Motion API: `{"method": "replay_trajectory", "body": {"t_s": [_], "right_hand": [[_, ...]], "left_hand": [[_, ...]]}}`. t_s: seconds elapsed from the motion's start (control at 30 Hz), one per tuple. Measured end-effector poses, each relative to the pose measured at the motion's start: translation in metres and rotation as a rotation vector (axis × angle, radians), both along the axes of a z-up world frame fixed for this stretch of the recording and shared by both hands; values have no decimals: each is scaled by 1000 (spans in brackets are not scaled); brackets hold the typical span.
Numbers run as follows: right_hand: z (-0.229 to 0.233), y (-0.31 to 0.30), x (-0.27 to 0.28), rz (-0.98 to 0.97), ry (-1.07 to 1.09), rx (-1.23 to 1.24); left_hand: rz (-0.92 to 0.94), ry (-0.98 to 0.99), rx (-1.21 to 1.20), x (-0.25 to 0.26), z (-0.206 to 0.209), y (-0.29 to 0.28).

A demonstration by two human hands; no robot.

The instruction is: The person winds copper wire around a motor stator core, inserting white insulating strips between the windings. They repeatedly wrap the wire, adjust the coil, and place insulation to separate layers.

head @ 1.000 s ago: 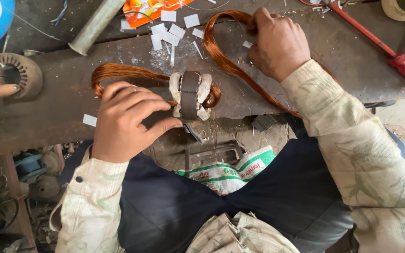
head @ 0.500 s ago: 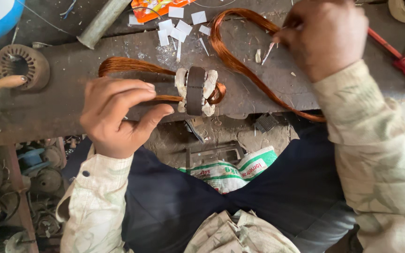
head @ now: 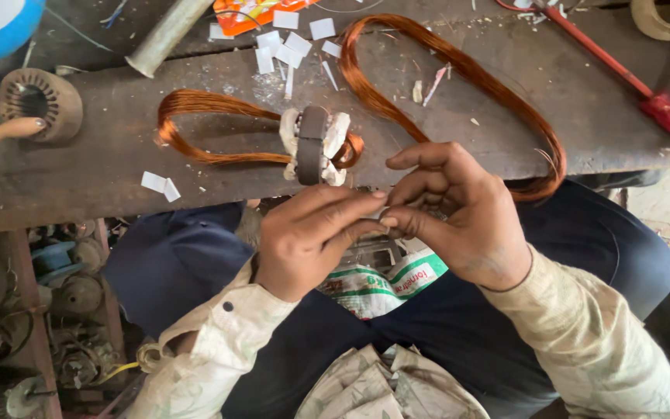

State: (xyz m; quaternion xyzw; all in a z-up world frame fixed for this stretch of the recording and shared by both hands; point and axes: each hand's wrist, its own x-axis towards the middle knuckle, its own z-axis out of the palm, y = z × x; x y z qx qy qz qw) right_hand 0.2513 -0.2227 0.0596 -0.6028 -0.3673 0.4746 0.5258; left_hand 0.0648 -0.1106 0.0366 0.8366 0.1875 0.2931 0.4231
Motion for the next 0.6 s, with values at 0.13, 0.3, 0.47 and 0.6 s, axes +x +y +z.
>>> {"method": "replay_trajectory", "body": {"t_s": [0.13,0.3,0.47,0.6], "right_hand": [[-8,-10,6,34,-203,45],[-8,-10,11,77,-341,112],[-3,-8,8,130,-478,271],[-4,-10,-2,65,-386,216]], "left_hand": [[-4,-65,-212,4,-5,0],[-96,-139,-384,4,-10,3],[-80,-150,-393,-1,-10,6],[-95,-215,-397,-2,-9,3]]}}
